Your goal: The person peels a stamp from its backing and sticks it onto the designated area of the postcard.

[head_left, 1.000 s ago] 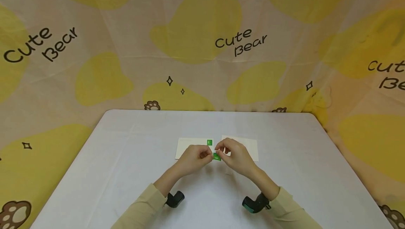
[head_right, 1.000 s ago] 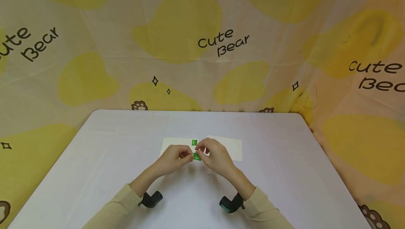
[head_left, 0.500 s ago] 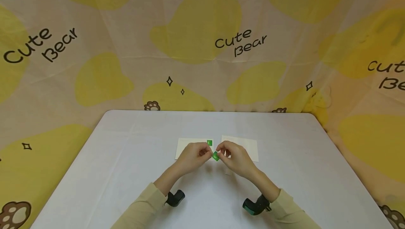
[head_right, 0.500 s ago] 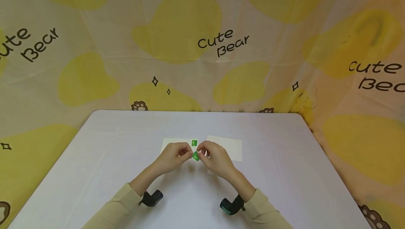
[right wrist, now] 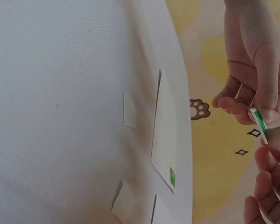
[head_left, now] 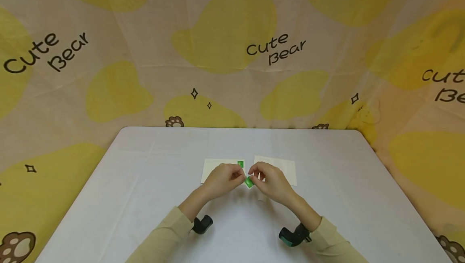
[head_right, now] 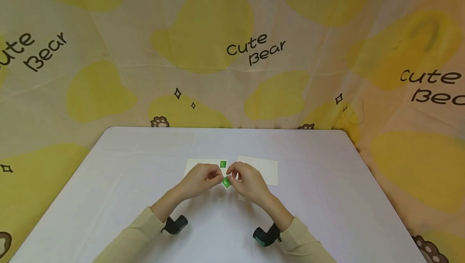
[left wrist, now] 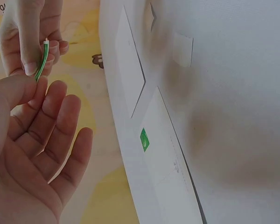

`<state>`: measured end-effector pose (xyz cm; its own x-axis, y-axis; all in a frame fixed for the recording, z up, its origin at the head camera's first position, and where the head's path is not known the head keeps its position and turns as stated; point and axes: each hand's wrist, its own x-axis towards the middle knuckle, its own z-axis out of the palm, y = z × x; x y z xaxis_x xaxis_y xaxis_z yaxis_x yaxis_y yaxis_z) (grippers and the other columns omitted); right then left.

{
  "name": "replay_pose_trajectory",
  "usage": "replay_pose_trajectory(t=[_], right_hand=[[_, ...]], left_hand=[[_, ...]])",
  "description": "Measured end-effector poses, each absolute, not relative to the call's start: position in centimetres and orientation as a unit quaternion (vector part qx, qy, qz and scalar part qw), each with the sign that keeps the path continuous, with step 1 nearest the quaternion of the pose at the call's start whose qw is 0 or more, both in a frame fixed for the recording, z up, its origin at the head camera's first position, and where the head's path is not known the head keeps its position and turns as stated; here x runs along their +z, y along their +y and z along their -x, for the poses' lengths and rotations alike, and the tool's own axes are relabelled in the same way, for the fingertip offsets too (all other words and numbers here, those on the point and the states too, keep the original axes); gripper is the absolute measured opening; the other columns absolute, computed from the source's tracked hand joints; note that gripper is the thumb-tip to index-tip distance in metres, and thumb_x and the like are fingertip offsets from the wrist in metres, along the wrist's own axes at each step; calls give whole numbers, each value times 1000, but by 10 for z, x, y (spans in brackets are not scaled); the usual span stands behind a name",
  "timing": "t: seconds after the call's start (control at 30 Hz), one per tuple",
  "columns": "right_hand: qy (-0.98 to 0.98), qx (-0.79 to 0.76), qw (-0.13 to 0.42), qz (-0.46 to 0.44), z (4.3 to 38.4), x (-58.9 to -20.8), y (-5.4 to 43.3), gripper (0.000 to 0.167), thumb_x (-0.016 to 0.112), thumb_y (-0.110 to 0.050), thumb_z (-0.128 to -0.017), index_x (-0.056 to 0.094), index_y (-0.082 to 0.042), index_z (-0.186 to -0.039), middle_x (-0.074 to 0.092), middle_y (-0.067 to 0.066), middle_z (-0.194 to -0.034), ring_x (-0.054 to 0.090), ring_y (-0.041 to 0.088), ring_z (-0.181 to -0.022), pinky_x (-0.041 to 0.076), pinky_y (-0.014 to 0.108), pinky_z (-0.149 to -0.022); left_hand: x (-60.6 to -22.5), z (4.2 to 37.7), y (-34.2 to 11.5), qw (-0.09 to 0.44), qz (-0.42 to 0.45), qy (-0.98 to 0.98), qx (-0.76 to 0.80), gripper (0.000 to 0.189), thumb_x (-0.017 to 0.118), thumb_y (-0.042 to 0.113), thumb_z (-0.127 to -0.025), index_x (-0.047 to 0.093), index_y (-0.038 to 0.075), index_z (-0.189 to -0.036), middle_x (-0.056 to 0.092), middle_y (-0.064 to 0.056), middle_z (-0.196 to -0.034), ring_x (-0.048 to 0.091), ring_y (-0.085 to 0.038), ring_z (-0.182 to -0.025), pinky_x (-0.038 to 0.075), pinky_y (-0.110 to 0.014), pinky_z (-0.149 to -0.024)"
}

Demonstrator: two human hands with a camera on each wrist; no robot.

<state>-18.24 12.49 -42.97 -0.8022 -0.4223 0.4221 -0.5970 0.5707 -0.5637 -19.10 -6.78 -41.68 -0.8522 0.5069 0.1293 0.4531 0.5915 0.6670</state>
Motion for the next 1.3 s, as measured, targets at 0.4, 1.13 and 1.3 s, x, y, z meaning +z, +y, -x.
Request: replay_pose_trajectory(t=[0.4, 1.13, 1.3], right_hand=[[-885, 350, 108, -286, 181, -433, 130, 11, 68, -5, -79, 61, -13, -80, 54, -9, -73, 52, 15, -64, 42, 17, -56], [-899, 377, 118, -191, 186, -439, 150, 5, 64, -8, -82, 61, -11, -80, 52, -8, -68, 44, 7, -61, 39, 19, -54], [-903, 373, 116, -177, 189, -443, 156, 7, 65, -6, -82, 61, -12, -81, 52, -8, -68, 44, 7, -62, 39, 19, -54]], left_hand=[[-415, 193, -63, 32, -286, 895, 342, 9, 60, 16, -86, 66, 15, -79, 59, 9, -67, 49, -3, -58, 42, -18, -52], [-429, 203, -56, -29, -244, 913, 325, 7, 63, 21, -85, 68, 18, -89, 67, 6, -88, 62, -12, -81, 46, -23, -65], [-435, 210, -54, -28, -246, 924, 292, 16, 65, 26, -85, 68, 17, -97, 67, 4, -100, 62, -17, -92, 50, -31, -78]])
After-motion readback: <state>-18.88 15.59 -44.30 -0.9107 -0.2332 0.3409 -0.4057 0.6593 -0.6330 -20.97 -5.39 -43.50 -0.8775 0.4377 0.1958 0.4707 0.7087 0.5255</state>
